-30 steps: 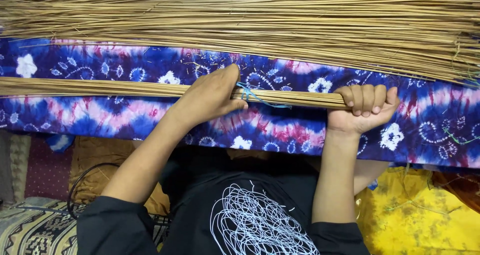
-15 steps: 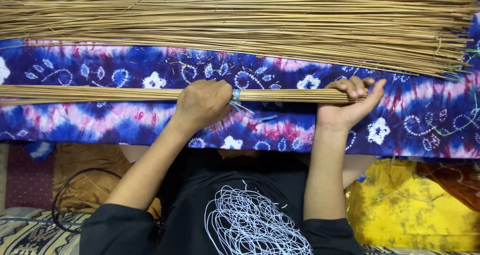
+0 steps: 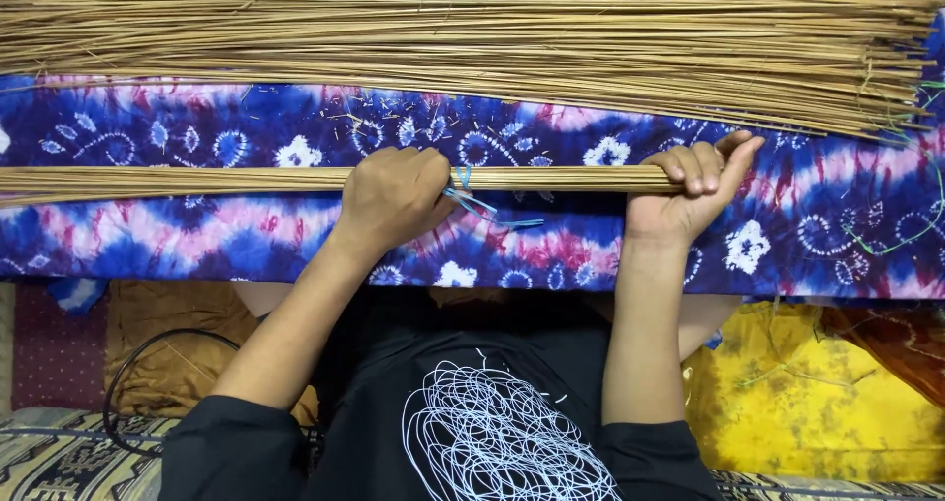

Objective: Gathering a bundle of thin wooden sticks and tying them together with a blue plastic string.

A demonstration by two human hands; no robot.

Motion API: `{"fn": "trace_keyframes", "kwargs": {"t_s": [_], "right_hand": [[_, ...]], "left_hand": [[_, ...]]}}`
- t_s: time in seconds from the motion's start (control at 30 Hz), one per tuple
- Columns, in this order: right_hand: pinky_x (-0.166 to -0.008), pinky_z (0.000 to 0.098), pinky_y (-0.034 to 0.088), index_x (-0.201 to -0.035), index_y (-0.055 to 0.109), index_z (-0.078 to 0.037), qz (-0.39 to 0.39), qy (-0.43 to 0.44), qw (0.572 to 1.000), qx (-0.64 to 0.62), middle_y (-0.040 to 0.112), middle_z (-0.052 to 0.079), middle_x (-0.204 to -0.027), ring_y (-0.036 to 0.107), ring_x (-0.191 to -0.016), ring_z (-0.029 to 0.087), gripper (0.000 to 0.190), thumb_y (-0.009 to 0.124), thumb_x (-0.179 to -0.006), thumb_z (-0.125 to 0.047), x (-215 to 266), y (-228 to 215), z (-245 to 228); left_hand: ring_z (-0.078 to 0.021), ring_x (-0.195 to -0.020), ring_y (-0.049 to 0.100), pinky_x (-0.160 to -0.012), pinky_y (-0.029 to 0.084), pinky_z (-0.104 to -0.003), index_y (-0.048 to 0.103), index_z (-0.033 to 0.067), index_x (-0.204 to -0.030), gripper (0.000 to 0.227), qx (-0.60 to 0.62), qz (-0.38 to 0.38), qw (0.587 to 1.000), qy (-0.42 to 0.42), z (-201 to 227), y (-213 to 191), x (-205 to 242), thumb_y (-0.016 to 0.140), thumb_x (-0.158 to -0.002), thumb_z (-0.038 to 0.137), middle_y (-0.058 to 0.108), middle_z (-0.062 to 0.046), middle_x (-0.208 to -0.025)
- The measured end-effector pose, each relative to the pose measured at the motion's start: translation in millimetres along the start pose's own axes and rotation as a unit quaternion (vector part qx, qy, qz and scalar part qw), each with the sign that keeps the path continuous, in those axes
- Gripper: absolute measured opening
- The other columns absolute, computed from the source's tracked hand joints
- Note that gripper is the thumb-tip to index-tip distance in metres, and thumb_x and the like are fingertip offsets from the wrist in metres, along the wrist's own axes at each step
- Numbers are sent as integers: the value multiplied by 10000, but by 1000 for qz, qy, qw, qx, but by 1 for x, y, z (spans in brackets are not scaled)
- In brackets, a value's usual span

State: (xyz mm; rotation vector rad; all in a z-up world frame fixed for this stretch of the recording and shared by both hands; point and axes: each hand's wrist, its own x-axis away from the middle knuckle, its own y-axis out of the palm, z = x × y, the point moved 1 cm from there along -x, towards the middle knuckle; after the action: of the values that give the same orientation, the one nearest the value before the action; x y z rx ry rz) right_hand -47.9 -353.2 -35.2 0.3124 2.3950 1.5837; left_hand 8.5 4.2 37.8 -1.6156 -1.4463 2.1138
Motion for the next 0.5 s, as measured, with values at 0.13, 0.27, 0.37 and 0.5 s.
{"fn": "trace_keyframes", "kwargs": {"t_s": [0.13,0.27,0.37,0.5], "right_hand": [[-627,127,370,-1007,717,-313,-35,0,999,23,352,-176,-540,351,-483,-58,336,427,-1078,-468,3,21,2],[-581,154,368,-781,583,-267,-47,0,999,6,345,-163,-488,355,-432,-30,366,412,-1063,-426,2,20,3],[-571,158,365,-754,535,-265,-48,-3,999,5,342,-164,-477,350,-420,-27,371,402,-1067,-411,1,19,2],[-567,166,368,-748,497,-264,-43,-11,999,10,338,-160,-468,345,-412,-12,367,385,-1073,-389,2,24,4]], "left_hand": [[-174,-481,541,-471,452,-276,486,165,-746,270,13,-20,1000,7,2,-3,-4,725,-858,224,424,14,-567],[-216,-558,606,-518,487,-319,524,145,-837,208,51,-56,997,35,8,-3,-12,701,-902,233,500,-18,-632],[-222,-582,630,-543,505,-318,538,136,-891,178,68,-68,994,47,11,6,-17,672,-944,242,531,-24,-657],[-203,-557,584,-526,490,-301,515,164,-825,186,36,-43,997,61,12,21,-8,619,-963,232,483,-1,-642]]}}
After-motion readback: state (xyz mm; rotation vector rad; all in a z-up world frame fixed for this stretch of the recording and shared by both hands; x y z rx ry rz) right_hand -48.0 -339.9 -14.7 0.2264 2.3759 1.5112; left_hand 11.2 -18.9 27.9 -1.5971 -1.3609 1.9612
